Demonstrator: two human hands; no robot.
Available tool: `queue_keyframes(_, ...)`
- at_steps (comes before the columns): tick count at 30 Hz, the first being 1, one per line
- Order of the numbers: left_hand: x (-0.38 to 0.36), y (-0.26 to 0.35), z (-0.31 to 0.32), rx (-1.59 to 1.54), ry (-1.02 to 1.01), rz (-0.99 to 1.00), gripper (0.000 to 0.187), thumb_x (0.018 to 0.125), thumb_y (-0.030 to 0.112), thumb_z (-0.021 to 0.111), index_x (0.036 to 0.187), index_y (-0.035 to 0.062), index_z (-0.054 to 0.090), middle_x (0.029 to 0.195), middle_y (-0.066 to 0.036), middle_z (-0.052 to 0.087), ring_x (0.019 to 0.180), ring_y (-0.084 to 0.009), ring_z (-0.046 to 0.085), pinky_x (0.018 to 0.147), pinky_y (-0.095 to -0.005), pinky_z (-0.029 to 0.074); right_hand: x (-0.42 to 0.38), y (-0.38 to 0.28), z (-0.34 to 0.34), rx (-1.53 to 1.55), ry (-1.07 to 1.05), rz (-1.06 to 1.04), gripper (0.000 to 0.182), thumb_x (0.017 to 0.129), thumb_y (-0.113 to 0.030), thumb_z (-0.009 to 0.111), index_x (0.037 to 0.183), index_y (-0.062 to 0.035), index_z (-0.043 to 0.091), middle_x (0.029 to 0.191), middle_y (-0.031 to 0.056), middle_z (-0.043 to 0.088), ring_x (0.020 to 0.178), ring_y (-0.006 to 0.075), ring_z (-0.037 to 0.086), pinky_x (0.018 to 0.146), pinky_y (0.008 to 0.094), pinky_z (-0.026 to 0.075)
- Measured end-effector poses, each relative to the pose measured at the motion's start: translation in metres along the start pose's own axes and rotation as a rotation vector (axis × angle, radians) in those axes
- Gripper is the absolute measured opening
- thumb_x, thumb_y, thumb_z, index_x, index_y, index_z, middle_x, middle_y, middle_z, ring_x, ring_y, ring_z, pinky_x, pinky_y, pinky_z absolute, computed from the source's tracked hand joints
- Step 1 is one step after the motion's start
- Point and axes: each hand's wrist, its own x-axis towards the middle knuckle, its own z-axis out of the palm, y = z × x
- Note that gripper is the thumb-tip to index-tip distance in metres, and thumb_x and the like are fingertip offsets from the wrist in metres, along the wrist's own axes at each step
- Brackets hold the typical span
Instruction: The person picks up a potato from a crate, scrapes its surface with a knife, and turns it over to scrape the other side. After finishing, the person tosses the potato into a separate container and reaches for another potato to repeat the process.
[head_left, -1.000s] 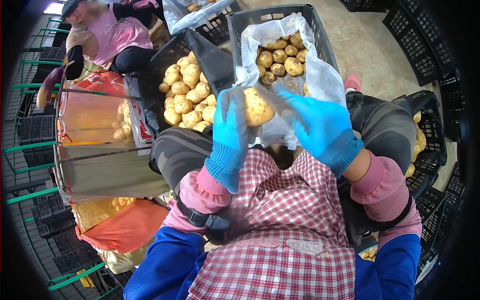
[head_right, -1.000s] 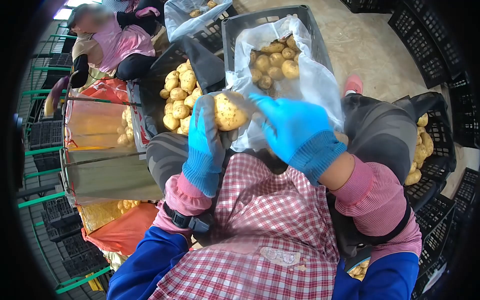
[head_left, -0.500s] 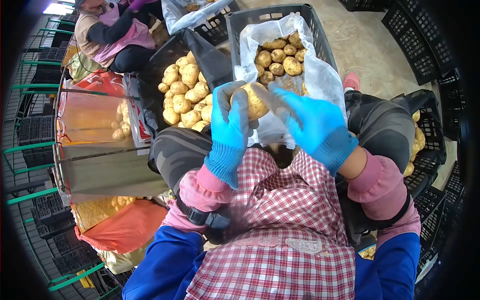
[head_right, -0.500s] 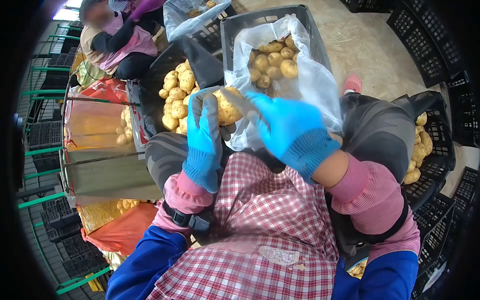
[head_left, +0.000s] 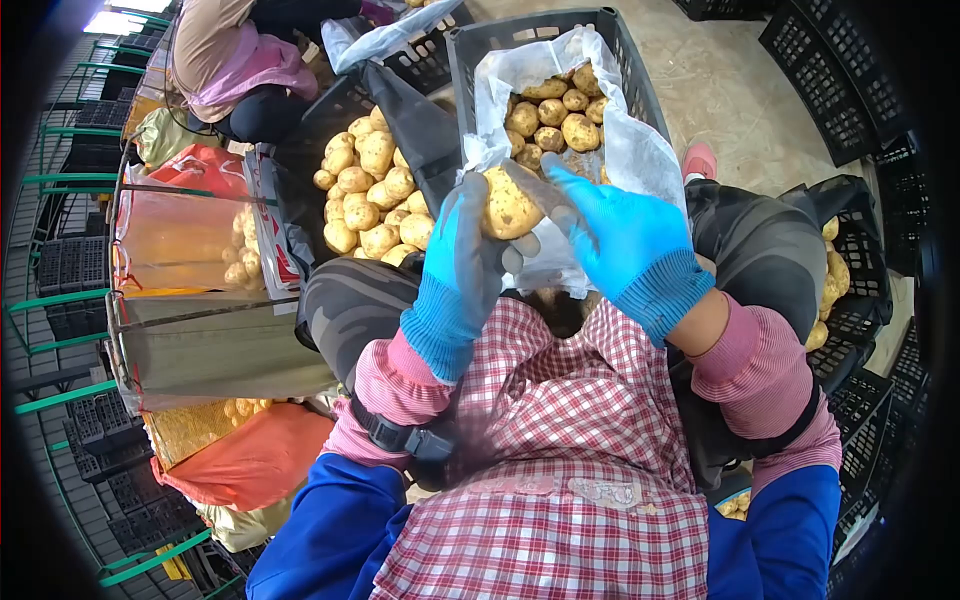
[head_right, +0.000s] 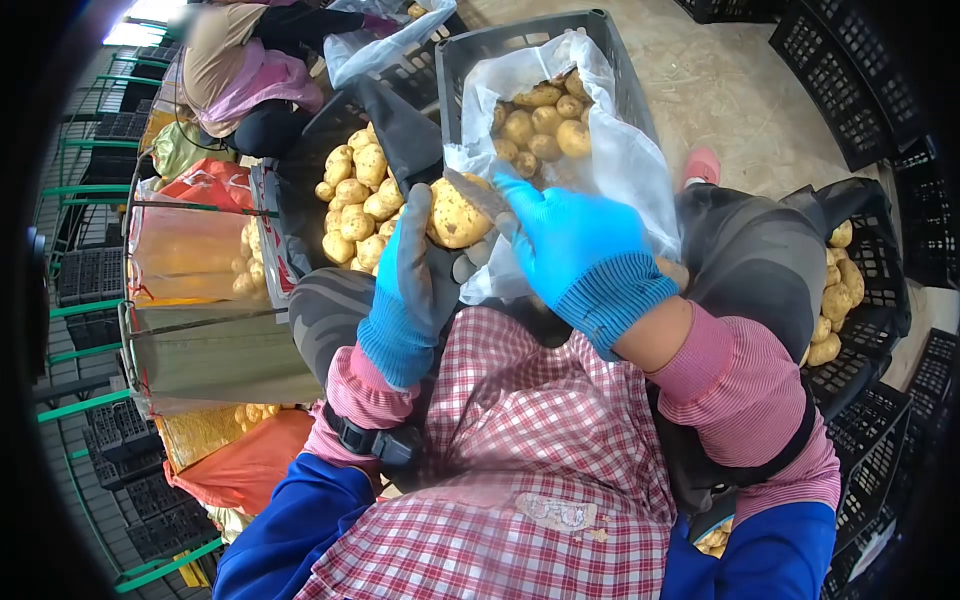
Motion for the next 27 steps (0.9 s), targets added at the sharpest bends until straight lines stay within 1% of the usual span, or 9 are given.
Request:
queue_keyframes(3,-0.002,-0.001,0.003,-0.038,-0.038,0.025,0.051,0.106,0.047,0.042,0.132,0.0037,0.048,0.116,-0.010,0.062,0.100,-0.0180,0.065,0.083,-0.0308,0.055,-0.002,-0.004,0.006,-0.021,0.008,-0.003,0.056,0.094,-0.022,0.061,0.147,-0.0146,0.047,0.089,0.0157,0.068,0.076,0.0314,0.068,0.064,0.0434,0.053)
queue_keyframes(7,-0.008,-0.010,0.003,-0.004,-0.102,0.212,0.047,0.107,0.042,0.041,0.129,0.0013,0.050,0.115,-0.012,0.063,0.097,-0.0193,0.065,0.085,-0.0290,0.055,-0.003,-0.022,-0.001,-0.072,-0.133,0.017,0.056,0.093,-0.020,0.061,0.147,-0.0133,0.047,0.092,0.0158,0.068,0.077,0.0319,0.068,0.065,0.0434,0.053)
queue_keyframes(8,-0.006,-0.009,0.001,-0.028,-0.112,0.177,0.047,0.107,0.041,0.039,0.129,0.0008,0.051,0.115,-0.011,0.064,0.097,-0.0191,0.065,0.084,-0.0288,0.055,-0.002,-0.022,-0.002,-0.090,-0.165,0.017,0.056,0.093,-0.020,0.061,0.147,-0.0132,0.047,0.092,0.0160,0.068,0.077,0.0321,0.068,0.065,0.0434,0.053)
queue_keyframes(11,0.001,-0.003,-0.007,-0.173,-0.051,-0.010,0.052,0.107,0.044,0.034,0.128,0.0001,0.052,0.110,-0.013,0.065,0.086,-0.0183,0.065,0.074,-0.0282,0.056,0.000,-0.001,0.008,0.155,0.030,-0.046,0.057,0.091,-0.019,0.062,0.146,-0.0141,0.049,0.089,0.0172,0.068,0.077,0.0325,0.068,0.066,0.0433,0.053)
queue_keyframes(12,0.003,0.000,-0.011,-0.234,-0.016,-0.086,0.054,0.107,0.046,0.033,0.127,-0.0001,0.052,0.108,-0.015,0.066,0.082,-0.0179,0.065,0.070,-0.0280,0.056,0.004,0.003,0.005,0.157,-0.012,0.028,0.053,0.091,-0.020,0.062,0.143,-0.0142,0.051,0.087,0.0157,0.068,0.076,0.0323,0.068,0.066,0.0433,0.053)
queue_keyframes(14,0.008,-0.001,-0.025,-0.376,-0.176,-0.200,0.061,0.105,0.053,0.032,0.127,0.0000,0.053,0.104,-0.018,0.067,0.071,-0.0180,0.063,0.061,-0.0277,0.054,0.013,0.008,-0.006,0.156,-0.093,0.180,0.047,0.093,-0.023,0.061,0.139,-0.0144,0.054,0.084,0.0128,0.068,0.076,0.0319,0.067,0.068,0.0432,0.054)
queue_keyframes(15,0.010,0.000,-0.026,-0.446,-0.260,-0.259,0.064,0.104,0.056,0.032,0.126,0.0000,0.054,0.103,-0.020,0.067,0.066,-0.0180,0.062,0.056,-0.0275,0.053,0.010,0.008,-0.003,0.185,-0.058,0.164,0.047,0.093,-0.023,0.060,0.139,-0.0152,0.054,0.084,0.0134,0.068,0.076,0.0324,0.067,0.068,0.0436,0.053)
queue_keyframes(19,0.001,0.004,-0.008,-0.202,0.009,-0.204,0.071,0.101,0.063,0.033,0.125,-0.0005,0.055,0.099,-0.024,0.068,0.056,-0.0174,0.056,0.048,-0.0256,0.046,0.006,0.004,0.000,0.249,-0.026,0.165,0.045,0.094,-0.024,0.059,0.139,-0.0184,0.055,0.083,0.0150,0.068,0.077,0.0340,0.066,0.069,0.0451,0.052)
queue_keyframes(27,-0.002,0.005,-0.003,-0.332,-0.083,-0.139,0.060,0.103,0.054,0.041,0.124,-0.0006,0.055,0.100,-0.017,0.065,0.062,-0.0157,0.054,0.048,-0.0249,0.044,0.012,0.007,0.003,0.383,-0.085,0.248,0.044,0.095,-0.024,0.058,0.138,-0.0183,0.055,0.082,0.0177,0.067,0.075,0.0362,0.065,0.068,0.0463,0.052)
